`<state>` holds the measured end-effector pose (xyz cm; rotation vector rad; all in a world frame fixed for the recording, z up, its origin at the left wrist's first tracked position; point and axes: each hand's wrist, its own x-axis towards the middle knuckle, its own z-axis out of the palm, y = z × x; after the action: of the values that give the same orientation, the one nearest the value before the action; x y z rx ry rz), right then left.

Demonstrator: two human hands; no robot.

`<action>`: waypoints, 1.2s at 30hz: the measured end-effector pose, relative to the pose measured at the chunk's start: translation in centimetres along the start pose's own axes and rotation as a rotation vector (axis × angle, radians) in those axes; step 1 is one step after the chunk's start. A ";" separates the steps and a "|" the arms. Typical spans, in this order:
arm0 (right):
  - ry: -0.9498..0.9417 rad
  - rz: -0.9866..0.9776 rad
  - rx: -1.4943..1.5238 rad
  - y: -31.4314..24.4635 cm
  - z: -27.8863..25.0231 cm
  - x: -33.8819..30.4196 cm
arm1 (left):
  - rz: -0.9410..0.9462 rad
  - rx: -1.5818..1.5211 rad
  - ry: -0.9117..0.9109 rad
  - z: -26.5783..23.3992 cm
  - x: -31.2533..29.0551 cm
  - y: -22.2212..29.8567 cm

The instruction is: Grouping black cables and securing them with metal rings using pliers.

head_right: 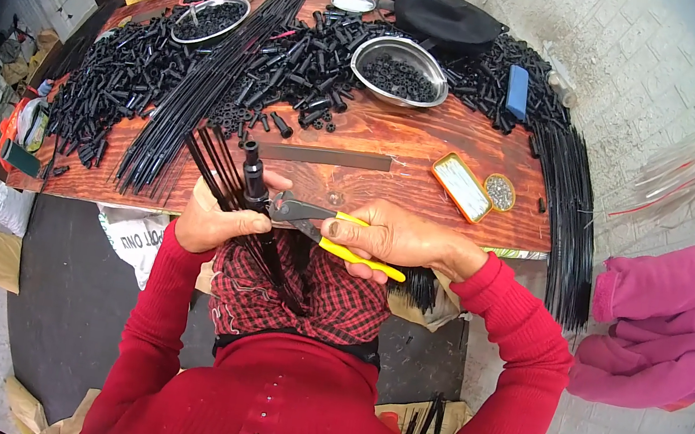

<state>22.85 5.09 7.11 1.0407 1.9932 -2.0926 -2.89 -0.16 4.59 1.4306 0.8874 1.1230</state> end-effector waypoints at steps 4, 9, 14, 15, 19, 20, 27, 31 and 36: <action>-0.054 0.046 0.011 -1.5 0.4 -1.1 | -0.078 -0.127 0.052 0.1 -0.2 -0.4; -0.441 0.154 0.650 2.1 1.3 -0.4 | 0.021 -0.102 -0.065 -0.5 -0.5 -1.6; -0.018 0.013 0.096 0.0 1.9 -2.1 | 0.044 -0.205 -0.035 -0.8 0.2 -2.7; 0.235 -0.177 -0.195 0.2 2.2 -2.2 | 0.043 -0.199 -0.017 -1.0 0.2 -3.1; 0.746 -0.479 -0.866 -1.0 3.9 -3.1 | 0.015 -0.234 0.039 -1.0 -0.1 -3.0; 0.866 -0.542 -1.136 -1.1 4.2 -3.2 | 0.013 -0.233 0.041 -1.2 -0.1 -3.0; 0.092 0.158 0.169 -0.9 1.9 -3.0 | -0.007 -0.219 0.029 -1.5 -0.7 -3.7; 0.330 -0.087 -0.297 0.2 1.8 -2.9 | 0.030 -0.221 0.012 -1.3 0.3 -3.3; 0.899 -0.561 -1.127 -0.4 3.9 -2.9 | 0.032 -0.267 0.082 -0.9 0.3 -2.9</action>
<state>23.24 0.49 8.67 1.2558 3.3974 -0.1057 -3.48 0.88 1.76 1.1902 0.7422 1.2801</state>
